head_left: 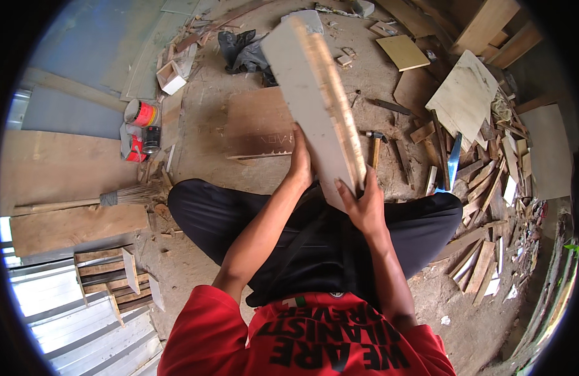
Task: The person sits on the floor and repeatedly strikes a white rectangular tile with a hammer. They rotate the tile to hit different areas and occasionally lift it to inspect the surface. The person places the tile down and continues hammering until the end of the clip.
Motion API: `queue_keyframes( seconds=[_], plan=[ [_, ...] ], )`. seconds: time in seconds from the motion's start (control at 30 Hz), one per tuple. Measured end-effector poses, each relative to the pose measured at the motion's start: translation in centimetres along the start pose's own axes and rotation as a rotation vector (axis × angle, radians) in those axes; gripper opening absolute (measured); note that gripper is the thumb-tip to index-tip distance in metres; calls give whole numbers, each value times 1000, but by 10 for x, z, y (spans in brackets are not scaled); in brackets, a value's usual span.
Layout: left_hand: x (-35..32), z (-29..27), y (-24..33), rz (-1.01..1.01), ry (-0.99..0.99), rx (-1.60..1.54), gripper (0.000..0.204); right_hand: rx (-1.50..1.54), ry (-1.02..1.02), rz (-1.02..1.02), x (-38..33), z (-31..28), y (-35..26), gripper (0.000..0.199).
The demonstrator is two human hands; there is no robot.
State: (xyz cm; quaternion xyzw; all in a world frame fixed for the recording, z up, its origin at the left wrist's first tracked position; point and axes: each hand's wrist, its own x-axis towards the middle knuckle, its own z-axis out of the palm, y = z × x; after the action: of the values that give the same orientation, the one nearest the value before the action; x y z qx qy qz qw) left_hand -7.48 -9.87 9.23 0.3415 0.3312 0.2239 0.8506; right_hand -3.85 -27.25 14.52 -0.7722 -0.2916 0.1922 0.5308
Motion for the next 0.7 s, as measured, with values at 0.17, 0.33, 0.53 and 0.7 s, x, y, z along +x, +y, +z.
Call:
queue_keyframes(
  seconds=[0.17,0.33,0.53,0.7],
  plan=[
    [21,-8,-20,184,-105,412,72,442,27,152,10,-14,42,44],
    [44,-19,-17,823,133,997,40,460,174,514,21,-29,87,46],
    [80,-81,-45,979,140,1382,45,475,218,580,93,-57,157,48],
    [75,-73,-52,971,45,1431,51,-5,640,523,169,-111,241,63]
  ],
)
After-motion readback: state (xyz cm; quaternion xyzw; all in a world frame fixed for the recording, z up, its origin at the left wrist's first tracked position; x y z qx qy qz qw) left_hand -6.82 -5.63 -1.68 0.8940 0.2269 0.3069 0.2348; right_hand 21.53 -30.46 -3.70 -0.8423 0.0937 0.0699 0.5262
